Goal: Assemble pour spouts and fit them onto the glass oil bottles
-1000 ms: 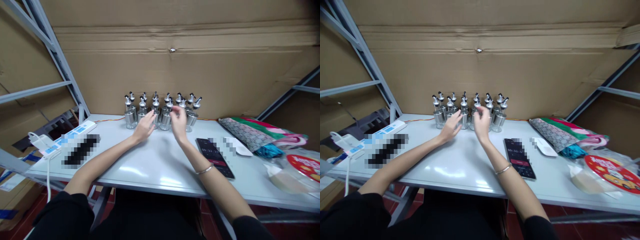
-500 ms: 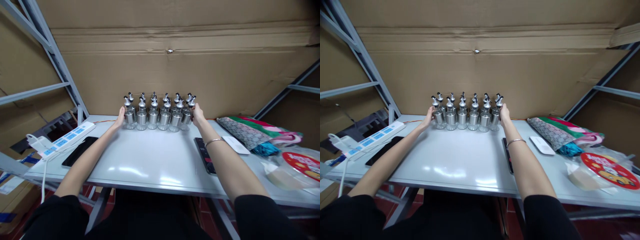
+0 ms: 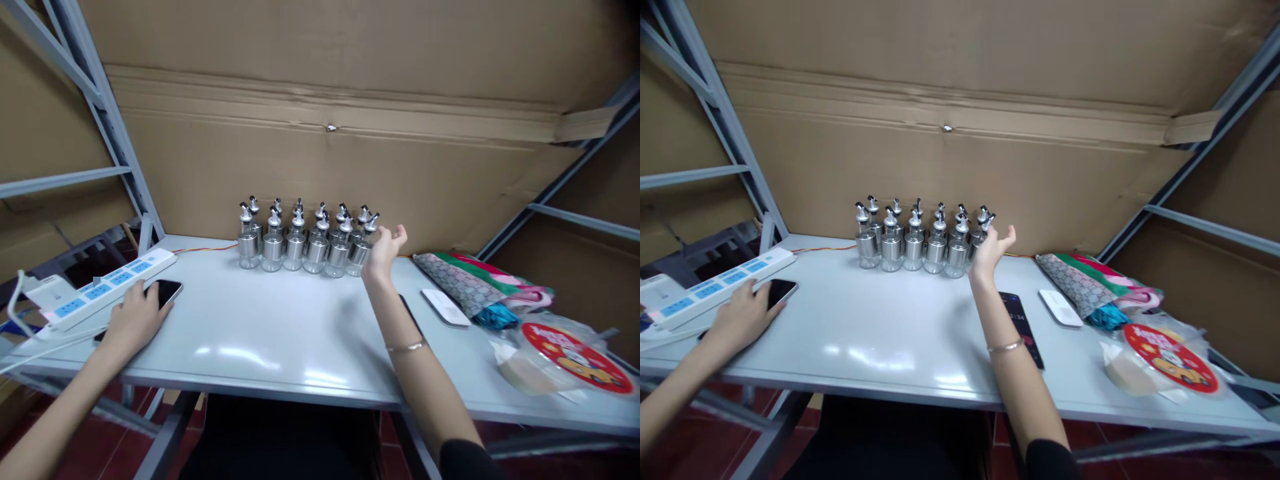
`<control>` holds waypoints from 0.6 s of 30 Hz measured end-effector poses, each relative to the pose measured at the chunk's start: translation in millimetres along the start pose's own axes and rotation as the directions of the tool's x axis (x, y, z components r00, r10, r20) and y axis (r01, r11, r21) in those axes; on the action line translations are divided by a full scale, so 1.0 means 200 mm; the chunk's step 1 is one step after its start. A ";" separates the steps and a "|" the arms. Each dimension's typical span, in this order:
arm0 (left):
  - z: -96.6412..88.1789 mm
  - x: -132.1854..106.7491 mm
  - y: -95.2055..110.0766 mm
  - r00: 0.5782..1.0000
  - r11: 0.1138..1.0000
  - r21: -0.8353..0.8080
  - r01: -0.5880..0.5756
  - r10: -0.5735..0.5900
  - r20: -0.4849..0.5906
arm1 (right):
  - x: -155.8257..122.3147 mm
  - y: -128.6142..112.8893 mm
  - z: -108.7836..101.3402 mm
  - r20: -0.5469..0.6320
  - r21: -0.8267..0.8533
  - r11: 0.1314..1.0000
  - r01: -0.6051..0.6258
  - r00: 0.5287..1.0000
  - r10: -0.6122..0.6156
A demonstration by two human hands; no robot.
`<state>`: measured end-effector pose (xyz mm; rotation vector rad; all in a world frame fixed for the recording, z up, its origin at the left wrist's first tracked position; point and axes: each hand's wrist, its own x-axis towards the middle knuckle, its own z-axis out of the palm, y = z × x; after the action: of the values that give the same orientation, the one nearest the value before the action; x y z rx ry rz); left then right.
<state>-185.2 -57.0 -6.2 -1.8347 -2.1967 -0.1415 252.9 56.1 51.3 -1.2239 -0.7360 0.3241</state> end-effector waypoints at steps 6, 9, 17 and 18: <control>0.03 0.07 -0.13 0.967 0.989 -0.032 0.147 -0.137 0.216 | -0.30 -0.13 -0.04 0.227 0.040 0.902 0.430 0.875 -0.428; 0.01 0.13 -0.16 0.960 0.992 -0.045 0.120 -0.104 0.260 | -0.41 -0.14 -0.03 0.338 0.069 0.892 0.447 0.831 -0.443; -0.22 -0.14 -0.16 0.968 0.883 -0.466 -0.064 0.168 0.186 | -0.53 -0.10 -0.01 0.496 0.069 0.929 0.365 0.795 -0.349; -0.22 -0.22 -0.17 0.959 0.824 -0.562 -0.073 0.213 0.188 | -0.53 -0.10 -0.01 0.497 0.070 0.935 0.347 0.801 -0.334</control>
<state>-204.2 -115.6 27.1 -2.4328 -2.3313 -0.6094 173.1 -14.2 33.7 -1.0053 -1.4011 0.3371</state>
